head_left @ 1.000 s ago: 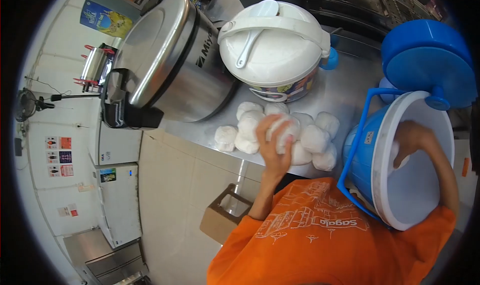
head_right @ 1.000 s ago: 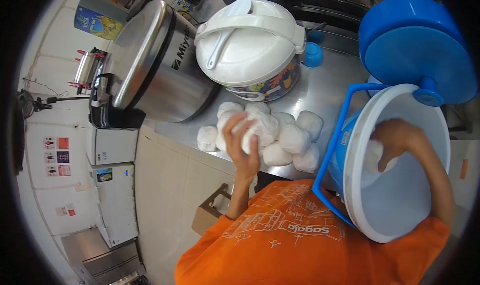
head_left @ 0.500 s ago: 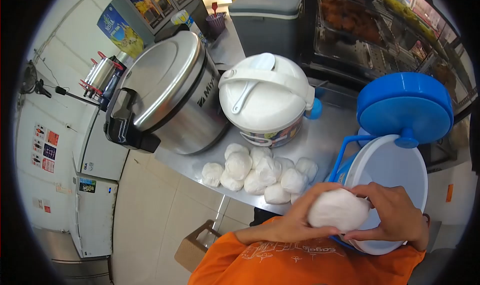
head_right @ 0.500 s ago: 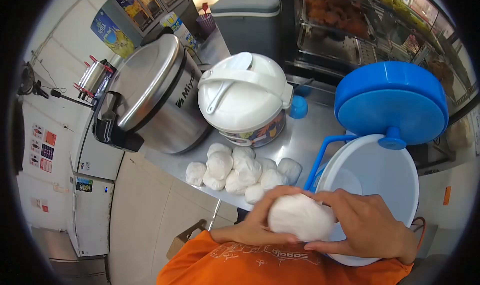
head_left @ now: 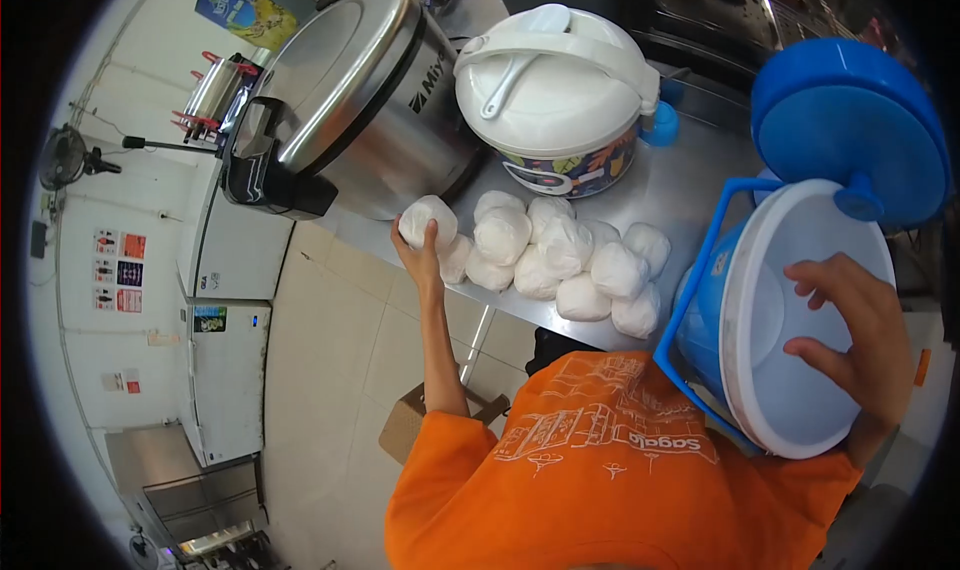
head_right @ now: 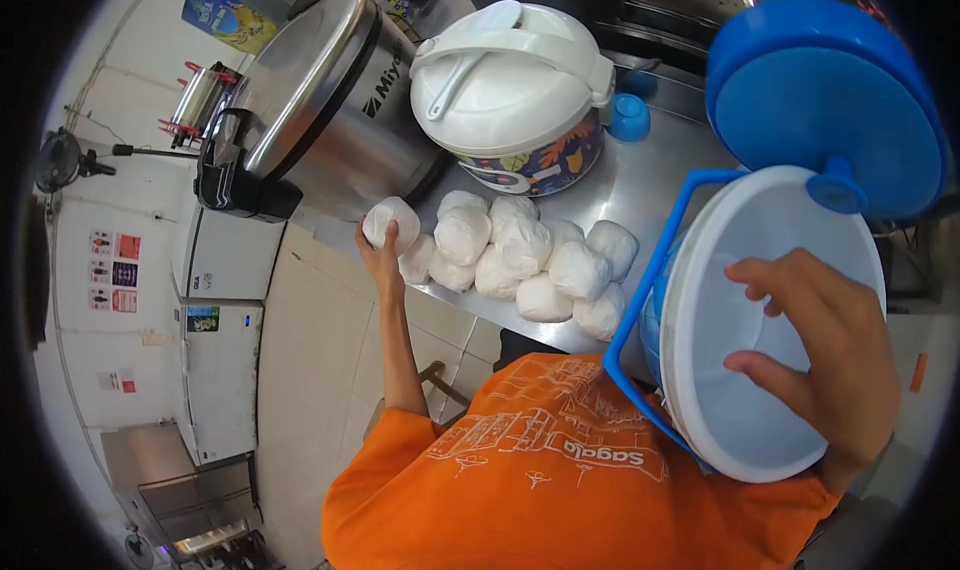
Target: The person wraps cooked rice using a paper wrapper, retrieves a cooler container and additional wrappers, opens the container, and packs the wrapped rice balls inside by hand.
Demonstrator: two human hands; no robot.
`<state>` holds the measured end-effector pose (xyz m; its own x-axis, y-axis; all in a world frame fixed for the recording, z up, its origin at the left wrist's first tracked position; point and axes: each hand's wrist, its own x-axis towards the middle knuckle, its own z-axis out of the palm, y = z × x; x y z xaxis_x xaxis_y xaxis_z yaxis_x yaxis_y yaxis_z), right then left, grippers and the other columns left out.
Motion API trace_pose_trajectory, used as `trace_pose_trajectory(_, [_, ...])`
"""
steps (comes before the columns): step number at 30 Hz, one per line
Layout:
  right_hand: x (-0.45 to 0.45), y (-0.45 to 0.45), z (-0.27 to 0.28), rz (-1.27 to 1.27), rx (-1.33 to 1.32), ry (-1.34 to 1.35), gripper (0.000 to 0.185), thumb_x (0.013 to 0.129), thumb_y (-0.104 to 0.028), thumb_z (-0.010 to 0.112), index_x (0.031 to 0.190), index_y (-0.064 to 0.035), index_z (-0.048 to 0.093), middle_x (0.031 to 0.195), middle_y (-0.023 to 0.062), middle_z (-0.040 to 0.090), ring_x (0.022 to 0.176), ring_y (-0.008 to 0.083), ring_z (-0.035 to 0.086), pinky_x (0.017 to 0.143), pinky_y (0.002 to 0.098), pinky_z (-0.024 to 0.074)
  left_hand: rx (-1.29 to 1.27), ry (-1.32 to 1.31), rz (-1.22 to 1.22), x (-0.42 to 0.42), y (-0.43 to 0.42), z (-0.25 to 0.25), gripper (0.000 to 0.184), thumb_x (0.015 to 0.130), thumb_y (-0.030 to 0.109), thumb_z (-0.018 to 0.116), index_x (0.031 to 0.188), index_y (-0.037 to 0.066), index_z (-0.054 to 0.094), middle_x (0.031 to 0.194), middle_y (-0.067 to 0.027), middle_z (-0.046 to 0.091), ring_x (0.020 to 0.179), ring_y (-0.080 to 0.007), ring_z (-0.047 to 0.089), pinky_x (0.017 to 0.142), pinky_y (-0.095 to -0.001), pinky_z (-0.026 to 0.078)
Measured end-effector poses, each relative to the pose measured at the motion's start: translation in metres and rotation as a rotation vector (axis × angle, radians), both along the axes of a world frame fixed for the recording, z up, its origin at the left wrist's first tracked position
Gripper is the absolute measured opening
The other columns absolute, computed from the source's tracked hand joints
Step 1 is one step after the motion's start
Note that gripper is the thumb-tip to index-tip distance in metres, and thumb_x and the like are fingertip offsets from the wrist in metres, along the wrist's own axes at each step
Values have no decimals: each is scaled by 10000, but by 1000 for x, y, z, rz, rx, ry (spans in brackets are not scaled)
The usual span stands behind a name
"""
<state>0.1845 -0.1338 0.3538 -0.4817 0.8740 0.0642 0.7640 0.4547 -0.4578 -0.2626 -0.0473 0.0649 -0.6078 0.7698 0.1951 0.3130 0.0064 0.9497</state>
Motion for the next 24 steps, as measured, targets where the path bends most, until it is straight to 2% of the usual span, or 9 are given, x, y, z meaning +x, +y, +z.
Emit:
trace_pose_trajectory(5, [9,-3,-1,-20,41,-5,526,533,-109,753,1010,-42,541,805,99,550,702,231,554,603,315,446,-233,44,-261,-62,33,-60,660,758,336,665,1219,-50,395,1178,-182,495,1078,-268,484,939,-338,353])
trace_pose_trajectory(8, [17,-7,2,-14,64,16,502,572,-141,734,1020,-27,539,812,108,546,718,231,551,619,311,442,-488,-89,-462,-31,32,-9,537,787,337,630,1132,-53,498,1095,-164,558,1051,-226,503,933,-326,351])
trace_pose_trajectory(12, [36,-12,0,-9,197,81,478,613,-195,711,1007,15,542,843,123,553,727,221,542,644,298,434,-638,247,-290,-63,61,-61,594,816,273,580,1281,-24,361,1095,-203,551,1017,-267,520,906,-348,380])
trace_pose_trajectory(14, [49,-26,5,-76,291,84,448,622,-190,706,988,18,554,858,120,566,728,206,544,648,293,435,-880,1255,-704,-104,73,-85,486,890,276,423,1348,152,315,1091,-227,547,945,-368,545,821,-447,427])
trace_pose_trajectory(15, [57,-36,8,-126,328,88,432,626,-185,703,980,18,560,865,118,572,728,197,544,649,290,435,-871,1445,-722,-105,75,-89,476,896,287,410,1344,153,323,1088,-228,548,944,-364,548,813,-441,433])
trace_pose_trajectory(19, [113,-122,25,-449,299,165,433,733,-164,663,1101,-17,486,987,132,566,845,180,553,744,275,445,-565,1266,-376,-110,53,-89,446,918,334,354,1328,159,351,1075,-231,552,940,-345,564,781,-418,459])
trace_pose_trajectory(21, [128,-176,5,-782,548,226,317,753,-166,654,1011,-13,554,904,94,590,763,149,569,686,253,462,-414,1168,-243,-105,48,-88,438,929,357,327,1320,162,365,1069,-233,554,938,-336,571,765,-406,472])
trace_pose_trajectory(22, [135,-204,-6,-942,659,279,264,763,-167,650,967,-10,588,863,76,602,722,133,577,657,241,471,-740,1136,-52,-77,36,-69,432,944,359,290,1220,81,472,1049,-220,564,965,-328,565,789,-406,473])
trace_pose_trajectory(24, [156,-266,-22,-1218,622,260,235,775,-141,633,968,-16,585,888,40,601,771,104,552,688,250,446,-588,1075,52,-32,24,-52,424,927,369,324,1207,92,482,1066,-205,551,986,-322,537,801,-423,449])
